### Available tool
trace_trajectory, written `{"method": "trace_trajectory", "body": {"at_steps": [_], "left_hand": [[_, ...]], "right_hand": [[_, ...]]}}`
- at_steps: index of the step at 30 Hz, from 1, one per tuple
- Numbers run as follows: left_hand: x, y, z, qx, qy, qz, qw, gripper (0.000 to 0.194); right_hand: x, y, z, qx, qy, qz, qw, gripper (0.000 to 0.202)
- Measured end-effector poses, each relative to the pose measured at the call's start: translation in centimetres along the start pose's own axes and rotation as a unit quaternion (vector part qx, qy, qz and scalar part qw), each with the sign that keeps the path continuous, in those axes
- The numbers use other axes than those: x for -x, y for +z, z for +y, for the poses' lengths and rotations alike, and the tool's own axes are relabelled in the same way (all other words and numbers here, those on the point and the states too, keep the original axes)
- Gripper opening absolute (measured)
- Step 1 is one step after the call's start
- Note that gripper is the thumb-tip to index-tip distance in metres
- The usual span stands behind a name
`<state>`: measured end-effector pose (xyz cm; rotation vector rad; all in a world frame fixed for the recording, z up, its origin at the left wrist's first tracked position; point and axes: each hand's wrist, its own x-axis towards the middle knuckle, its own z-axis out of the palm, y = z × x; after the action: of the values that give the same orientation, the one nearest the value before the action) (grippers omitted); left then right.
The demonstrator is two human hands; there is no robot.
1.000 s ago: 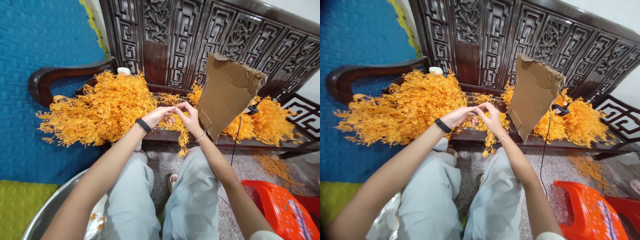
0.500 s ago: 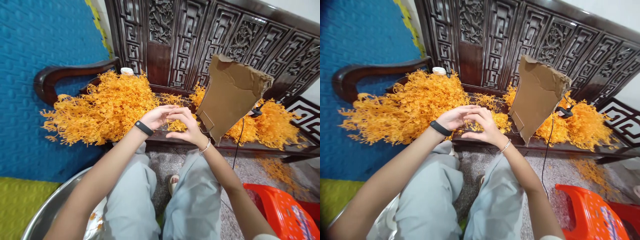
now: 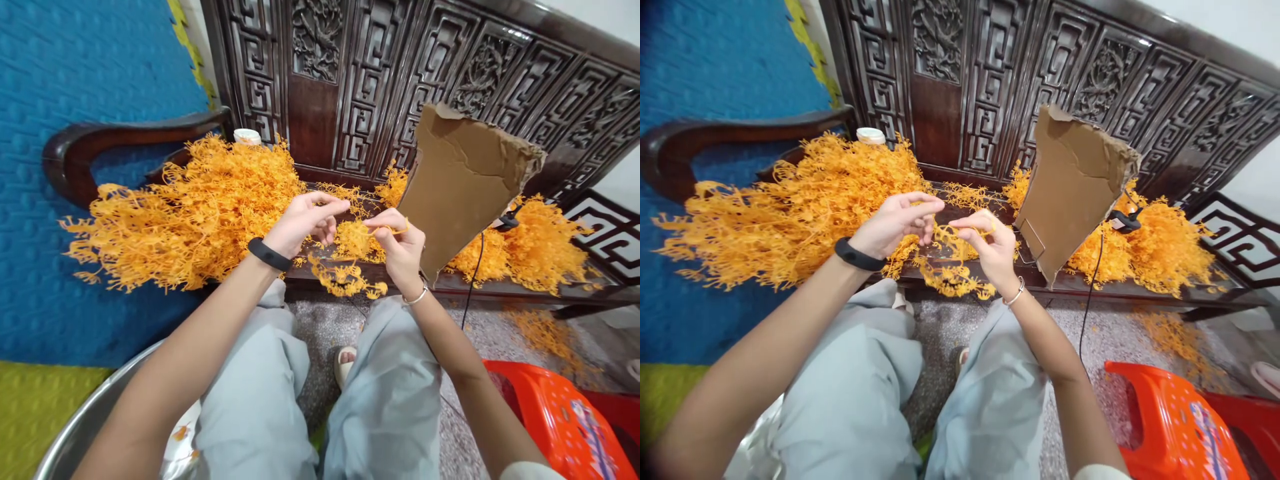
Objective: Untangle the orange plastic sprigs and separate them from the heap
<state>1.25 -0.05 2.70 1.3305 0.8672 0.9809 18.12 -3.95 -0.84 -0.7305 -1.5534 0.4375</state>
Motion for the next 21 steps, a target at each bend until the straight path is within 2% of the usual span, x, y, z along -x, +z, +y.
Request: {"method": "trace_trajectory", "body": {"at_steps": [2, 3, 7, 9, 12, 15, 21], "left_hand": [[-0.3, 0.1, -0.3, -0.024, 0.041, 0.052, 0.998, 0.03], [-0.4, 0.1, -0.4, -0.026, 0.055, 0.045, 0.997, 0.034], [-0.7, 0.0, -1.3, -0.043, 0.055, -0.1, 0.993, 0.049], [-0.9, -0.1, -1.8, -0.081, 0.058, -0.138, 0.985, 0.055], [-1.4, -0.3, -2.5, -0.105, 0.034, -0.173, 0.979, 0.054], [-1.8, -0.4, -2.7, -0.095, 0.001, -0.186, 0.978, 0.049], [-1.8, -0.7, -2.2, -0.121, 0.001, -0.18, 0.976, 0.018]], "right_hand": [[-0.3, 0.3, 0.4, -0.061, 0.092, -0.028, 0.993, 0.028], [-0.4, 0.5, 0.6, -0.091, 0.135, -0.048, 0.985, 0.03], [-1.0, 0.3, 1.4, -0.174, 0.231, -0.137, 0.947, 0.026], [-1.2, -0.1, 2.0, -0.181, 0.253, -0.16, 0.937, 0.03], [-1.4, -0.7, 2.9, -0.167, 0.274, -0.189, 0.928, 0.037], [-1.6, -1.0, 3.6, -0.157, 0.277, -0.201, 0.926, 0.036], [-1.9, -1.2, 3.8, -0.089, 0.205, -0.101, 0.97, 0.022]]}}
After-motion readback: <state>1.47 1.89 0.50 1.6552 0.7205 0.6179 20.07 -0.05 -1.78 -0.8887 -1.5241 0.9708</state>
